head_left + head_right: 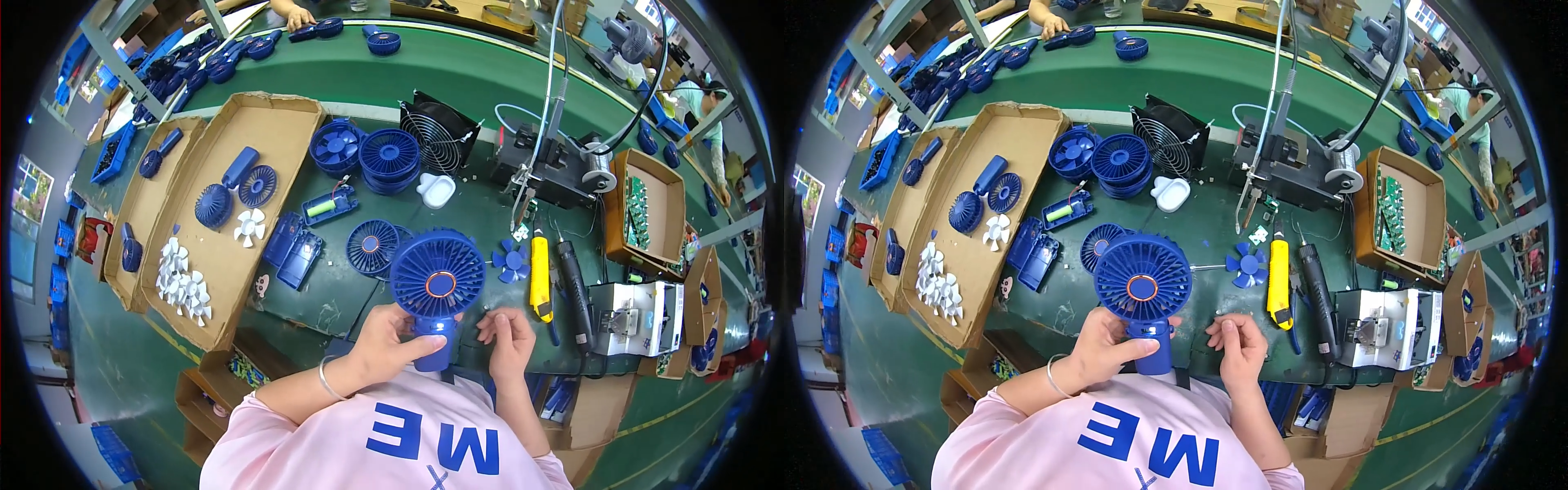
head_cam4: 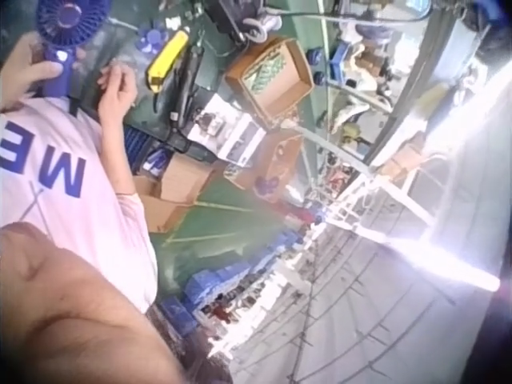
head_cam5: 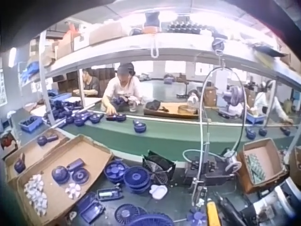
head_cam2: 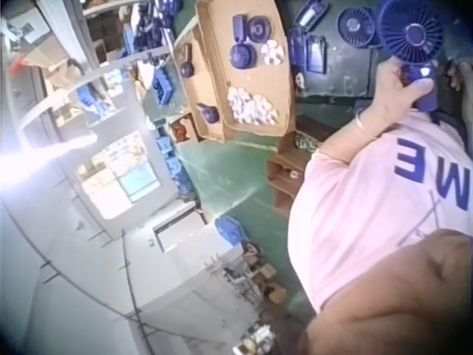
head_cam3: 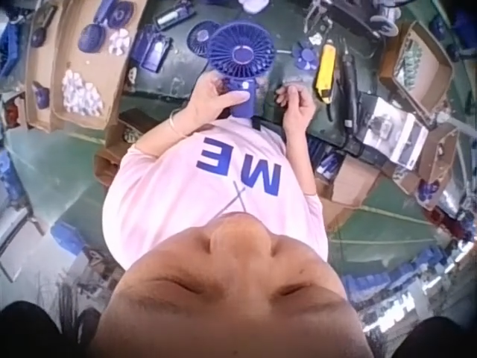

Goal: The person assembles portable fans by connecting circuit boards and wires into the fan housings, fastening the components with an electric screwdriver, testing the fans by hand, and placing the completed fans into a cardboard tray.

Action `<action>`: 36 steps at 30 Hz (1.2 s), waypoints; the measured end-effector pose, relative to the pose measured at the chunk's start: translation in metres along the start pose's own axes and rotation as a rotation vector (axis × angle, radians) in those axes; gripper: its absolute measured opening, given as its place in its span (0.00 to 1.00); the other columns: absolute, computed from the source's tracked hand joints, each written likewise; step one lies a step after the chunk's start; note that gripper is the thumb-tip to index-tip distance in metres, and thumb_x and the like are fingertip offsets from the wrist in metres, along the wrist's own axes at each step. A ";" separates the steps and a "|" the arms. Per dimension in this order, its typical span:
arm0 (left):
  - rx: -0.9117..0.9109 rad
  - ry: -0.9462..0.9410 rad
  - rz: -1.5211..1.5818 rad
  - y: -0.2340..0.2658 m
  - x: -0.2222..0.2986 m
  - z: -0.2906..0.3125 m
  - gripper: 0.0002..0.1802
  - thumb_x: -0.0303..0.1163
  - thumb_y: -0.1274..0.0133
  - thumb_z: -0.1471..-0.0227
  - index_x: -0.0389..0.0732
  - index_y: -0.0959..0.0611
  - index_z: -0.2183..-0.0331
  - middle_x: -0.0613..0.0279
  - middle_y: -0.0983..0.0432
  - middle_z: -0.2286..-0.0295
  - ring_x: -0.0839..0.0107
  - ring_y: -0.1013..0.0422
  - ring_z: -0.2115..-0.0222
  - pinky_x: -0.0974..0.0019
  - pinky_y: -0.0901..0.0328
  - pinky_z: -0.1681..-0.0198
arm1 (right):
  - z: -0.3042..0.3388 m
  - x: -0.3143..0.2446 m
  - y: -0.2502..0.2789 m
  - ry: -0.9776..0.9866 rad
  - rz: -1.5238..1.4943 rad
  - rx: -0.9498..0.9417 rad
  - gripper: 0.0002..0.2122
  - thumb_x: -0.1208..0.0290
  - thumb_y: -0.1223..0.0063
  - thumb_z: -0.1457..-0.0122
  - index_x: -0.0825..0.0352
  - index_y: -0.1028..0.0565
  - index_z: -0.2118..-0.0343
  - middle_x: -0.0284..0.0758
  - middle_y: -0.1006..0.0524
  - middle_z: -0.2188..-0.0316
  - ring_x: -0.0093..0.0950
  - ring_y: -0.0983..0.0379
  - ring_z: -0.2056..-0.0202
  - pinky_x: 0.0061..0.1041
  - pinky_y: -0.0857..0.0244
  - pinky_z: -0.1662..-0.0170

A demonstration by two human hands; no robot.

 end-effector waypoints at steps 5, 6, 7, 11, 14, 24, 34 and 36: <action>-0.055 0.090 -0.138 0.002 0.001 0.003 0.21 0.23 0.46 0.53 0.30 0.27 0.55 0.53 0.24 0.60 0.71 0.27 0.61 0.65 0.32 0.54 | 0.016 -0.049 -0.010 0.451 0.288 0.045 0.05 0.81 0.49 0.47 0.71 0.28 0.67 0.38 0.24 0.73 0.22 0.30 0.75 0.16 0.37 0.72; -0.028 0.103 -0.117 0.006 -0.002 0.005 0.19 0.23 0.45 0.54 0.31 0.24 0.57 0.55 0.23 0.61 0.72 0.26 0.64 0.66 0.31 0.56 | 0.019 -0.062 -0.019 0.491 0.348 -0.015 0.14 0.82 0.44 0.55 0.69 0.29 0.63 0.43 0.26 0.65 0.30 0.29 0.68 0.23 0.34 0.66; -0.028 0.105 -0.113 0.009 -0.004 0.006 0.19 0.23 0.45 0.54 0.31 0.24 0.57 0.55 0.23 0.61 0.72 0.26 0.64 0.66 0.31 0.56 | 0.022 -0.087 -0.033 0.623 0.508 -0.051 0.19 0.82 0.43 0.57 0.68 0.30 0.59 0.45 0.28 0.60 0.34 0.30 0.63 0.28 0.36 0.60; -0.076 0.074 -0.423 0.019 0.002 0.009 0.20 0.33 0.42 0.57 0.33 0.22 0.61 0.54 0.22 0.74 0.69 0.26 0.75 0.67 0.32 0.69 | 0.019 -0.119 -0.085 0.766 0.804 -0.316 0.33 0.79 0.41 0.61 0.59 0.35 0.46 0.50 0.42 0.43 0.50 0.47 0.42 0.47 0.54 0.41; -0.269 0.002 -0.843 0.009 0.022 0.010 0.20 0.38 0.43 0.59 0.36 0.21 0.63 0.48 0.26 0.79 0.57 0.26 0.78 0.61 0.34 0.73 | 0.009 -0.114 -0.107 0.627 0.850 -0.502 0.36 0.81 0.43 0.63 0.57 0.36 0.45 0.48 0.45 0.40 0.50 0.52 0.39 0.52 0.55 0.41; 0.045 -0.328 -0.140 0.054 0.025 0.018 0.58 0.74 0.57 0.59 0.34 0.45 0.42 0.51 0.40 0.48 0.65 0.41 0.46 0.60 0.42 0.44 | -0.011 -0.086 -0.143 0.360 0.473 -0.440 0.37 0.63 0.35 0.62 0.67 0.36 0.45 0.47 0.34 0.55 0.40 0.35 0.53 0.34 0.39 0.50; 0.253 -0.375 0.142 0.079 0.002 0.030 0.56 0.77 0.66 0.59 0.35 0.39 0.47 0.55 0.36 0.53 0.69 0.35 0.54 0.65 0.38 0.50 | 0.015 -0.085 -0.191 0.696 0.554 -0.351 0.35 0.55 0.37 0.59 0.72 0.33 0.49 0.49 0.37 0.55 0.44 0.38 0.55 0.40 0.43 0.52; 0.229 -0.274 0.420 0.077 -0.018 0.031 0.53 0.76 0.67 0.57 0.37 0.39 0.47 0.57 0.35 0.53 0.69 0.34 0.54 0.65 0.38 0.50 | 0.021 -0.091 -0.199 0.740 0.620 -0.363 0.34 0.56 0.36 0.60 0.73 0.32 0.51 0.48 0.35 0.57 0.43 0.37 0.57 0.39 0.42 0.54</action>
Point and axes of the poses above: each hand's wrist, its own z-axis away from the middle knuckle, its own y-axis out of the back of the hand, x = y × z, the point moved 9 cm from there along -z, towards the middle knuckle
